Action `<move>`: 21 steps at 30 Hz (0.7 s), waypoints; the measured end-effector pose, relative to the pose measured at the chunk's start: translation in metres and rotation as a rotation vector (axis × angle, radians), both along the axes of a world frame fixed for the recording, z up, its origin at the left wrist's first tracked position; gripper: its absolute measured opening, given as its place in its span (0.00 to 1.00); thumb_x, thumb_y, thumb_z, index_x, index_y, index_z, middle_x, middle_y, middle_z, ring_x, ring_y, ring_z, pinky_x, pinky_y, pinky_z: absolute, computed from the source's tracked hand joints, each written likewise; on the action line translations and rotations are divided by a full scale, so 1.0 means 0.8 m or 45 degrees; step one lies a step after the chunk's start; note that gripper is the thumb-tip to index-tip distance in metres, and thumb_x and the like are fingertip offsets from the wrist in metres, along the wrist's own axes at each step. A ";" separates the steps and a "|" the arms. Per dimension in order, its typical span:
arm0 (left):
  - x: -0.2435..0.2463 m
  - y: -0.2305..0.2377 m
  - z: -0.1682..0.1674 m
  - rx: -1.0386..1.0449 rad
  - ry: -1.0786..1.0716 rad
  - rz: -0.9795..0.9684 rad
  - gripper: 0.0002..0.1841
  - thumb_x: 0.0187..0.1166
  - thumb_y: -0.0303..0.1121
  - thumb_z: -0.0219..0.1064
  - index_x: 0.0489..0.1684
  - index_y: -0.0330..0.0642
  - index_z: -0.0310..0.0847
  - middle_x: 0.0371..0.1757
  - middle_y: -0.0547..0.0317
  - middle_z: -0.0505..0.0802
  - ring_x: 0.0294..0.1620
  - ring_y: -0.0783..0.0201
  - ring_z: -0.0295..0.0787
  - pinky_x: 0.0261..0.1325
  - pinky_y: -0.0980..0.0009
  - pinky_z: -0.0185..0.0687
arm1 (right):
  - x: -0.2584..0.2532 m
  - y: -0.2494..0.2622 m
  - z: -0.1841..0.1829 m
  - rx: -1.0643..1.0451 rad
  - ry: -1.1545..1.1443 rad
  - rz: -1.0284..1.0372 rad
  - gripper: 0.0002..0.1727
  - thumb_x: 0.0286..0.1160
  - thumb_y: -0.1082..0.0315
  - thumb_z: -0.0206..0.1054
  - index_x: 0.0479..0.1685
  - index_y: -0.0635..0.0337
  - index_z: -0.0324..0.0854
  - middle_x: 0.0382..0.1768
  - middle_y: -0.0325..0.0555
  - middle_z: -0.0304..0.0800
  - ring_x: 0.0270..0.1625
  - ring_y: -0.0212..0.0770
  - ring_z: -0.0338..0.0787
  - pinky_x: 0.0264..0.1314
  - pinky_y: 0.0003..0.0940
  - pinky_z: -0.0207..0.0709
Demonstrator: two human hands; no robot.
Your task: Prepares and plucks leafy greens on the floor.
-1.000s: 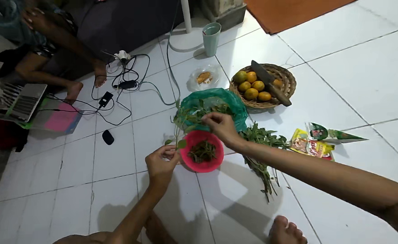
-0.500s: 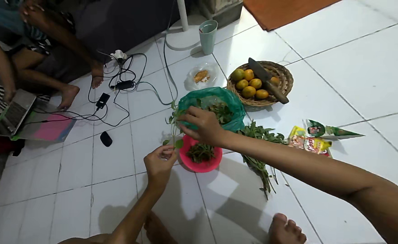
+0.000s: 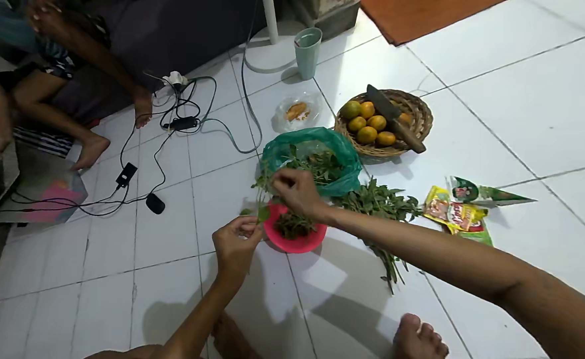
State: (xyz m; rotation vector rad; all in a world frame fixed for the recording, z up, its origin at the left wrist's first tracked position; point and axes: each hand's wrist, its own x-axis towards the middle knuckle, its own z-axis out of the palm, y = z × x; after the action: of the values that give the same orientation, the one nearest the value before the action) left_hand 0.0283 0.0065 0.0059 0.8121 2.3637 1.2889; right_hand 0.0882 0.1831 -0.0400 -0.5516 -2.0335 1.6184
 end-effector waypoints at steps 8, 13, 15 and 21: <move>-0.011 -0.007 -0.002 -0.027 0.053 0.011 0.08 0.64 0.21 0.72 0.38 0.29 0.91 0.28 0.60 0.94 0.29 0.86 0.86 0.38 0.88 0.80 | -0.007 0.068 0.004 -0.838 -0.183 -0.175 0.16 0.96 0.62 0.44 0.47 0.57 0.76 0.29 0.32 0.79 0.26 0.25 0.74 0.30 0.22 0.69; -0.011 -0.011 -0.007 -0.159 0.179 -0.049 0.09 0.64 0.20 0.71 0.39 0.28 0.92 0.29 0.53 0.94 0.29 0.79 0.87 0.38 0.85 0.79 | 0.000 0.092 0.045 -0.069 0.156 0.272 0.07 0.86 0.73 0.60 0.55 0.62 0.79 0.19 0.29 0.76 0.18 0.18 0.68 0.22 0.15 0.64; -0.011 -0.011 -0.009 -0.209 0.253 -0.104 0.09 0.65 0.20 0.70 0.39 0.28 0.93 0.30 0.49 0.94 0.30 0.74 0.88 0.38 0.82 0.81 | -0.007 0.084 0.058 0.379 0.153 0.608 0.08 0.75 0.75 0.69 0.47 0.67 0.91 0.21 0.39 0.84 0.19 0.26 0.74 0.24 0.24 0.71; -0.008 -0.006 -0.009 -0.303 0.325 -0.181 0.09 0.66 0.19 0.70 0.40 0.27 0.93 0.31 0.45 0.94 0.31 0.63 0.91 0.40 0.72 0.85 | -0.026 0.037 0.075 1.022 -0.514 1.135 0.14 0.88 0.70 0.59 0.51 0.69 0.90 0.40 0.64 0.91 0.51 0.66 0.89 0.56 0.63 0.75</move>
State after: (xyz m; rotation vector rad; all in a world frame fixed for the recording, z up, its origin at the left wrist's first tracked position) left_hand 0.0216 0.0021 -0.0010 1.0989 2.5363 0.8705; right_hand 0.0672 0.2128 0.0201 0.4270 -3.2313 0.8842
